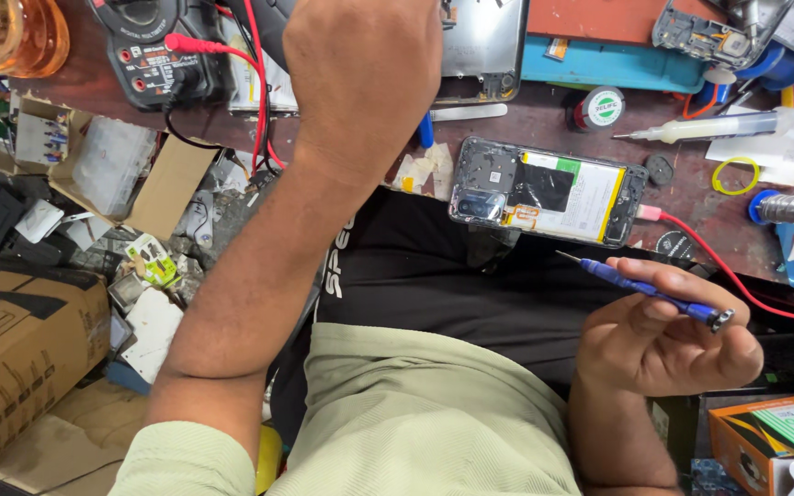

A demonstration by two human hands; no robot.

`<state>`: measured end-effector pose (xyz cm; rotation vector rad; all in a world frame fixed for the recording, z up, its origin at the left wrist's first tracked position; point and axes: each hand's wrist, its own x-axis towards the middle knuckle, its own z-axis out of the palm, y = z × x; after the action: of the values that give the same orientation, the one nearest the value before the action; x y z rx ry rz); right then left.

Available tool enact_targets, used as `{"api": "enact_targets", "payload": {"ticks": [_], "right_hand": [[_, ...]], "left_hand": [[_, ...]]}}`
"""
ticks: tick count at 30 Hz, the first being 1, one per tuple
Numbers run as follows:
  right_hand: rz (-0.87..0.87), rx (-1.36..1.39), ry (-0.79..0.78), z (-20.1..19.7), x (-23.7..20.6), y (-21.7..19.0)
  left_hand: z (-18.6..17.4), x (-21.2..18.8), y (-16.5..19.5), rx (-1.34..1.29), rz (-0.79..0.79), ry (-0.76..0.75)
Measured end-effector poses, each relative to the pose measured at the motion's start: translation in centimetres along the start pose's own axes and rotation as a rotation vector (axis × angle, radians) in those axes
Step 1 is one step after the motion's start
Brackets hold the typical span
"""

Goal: The person works on a disassembled smartphone at a cluttered repair bench, using a blue-handled screwdriver to pry and loosen the battery inside the phone body. They hold the phone steady with one hand while working the tool around the battery edge, occasionally repositioning the phone and adjusting the tool grip.

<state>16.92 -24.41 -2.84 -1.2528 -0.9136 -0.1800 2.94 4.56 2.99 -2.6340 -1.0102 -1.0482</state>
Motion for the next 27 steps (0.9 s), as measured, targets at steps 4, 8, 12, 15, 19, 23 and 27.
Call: {"api": "enact_targets", "payload": {"ticks": [4, 8, 12, 15, 19, 23, 27], "right_hand": [[0.017, -0.024, -0.007, 0.1, 0.1, 0.0], [0.015, -0.015, -0.029, 0.3, 0.3, 0.0], [0.015, -0.032, -0.043, 0.5, 0.3, -0.1], [0.028, -0.014, -0.042, 0.5, 0.3, -0.2], [0.039, -0.007, -0.032, 0.4, 0.2, -0.1], [0.039, 0.013, -0.035, 0.3, 0.1, 0.1], [0.05, 0.02, -0.039, 0.2, -0.1, 0.2]], "left_hand": [[0.6, 0.1, 0.0, -0.015, 0.017, 0.028], [1.1, -0.2, 0.0, -0.035, 0.076, 0.055], [2.0, 0.0, -0.2, 0.042, 0.098, 0.045], [2.5, -0.1, -0.3, 0.064, 0.108, 0.04], [3.0, -0.2, -0.4, 0.086, 0.121, 0.072], [3.3, -0.7, -0.5, 0.178, 0.161, 0.108], [3.7, -0.9, -0.6, 0.186, 0.161, 0.09]]}}
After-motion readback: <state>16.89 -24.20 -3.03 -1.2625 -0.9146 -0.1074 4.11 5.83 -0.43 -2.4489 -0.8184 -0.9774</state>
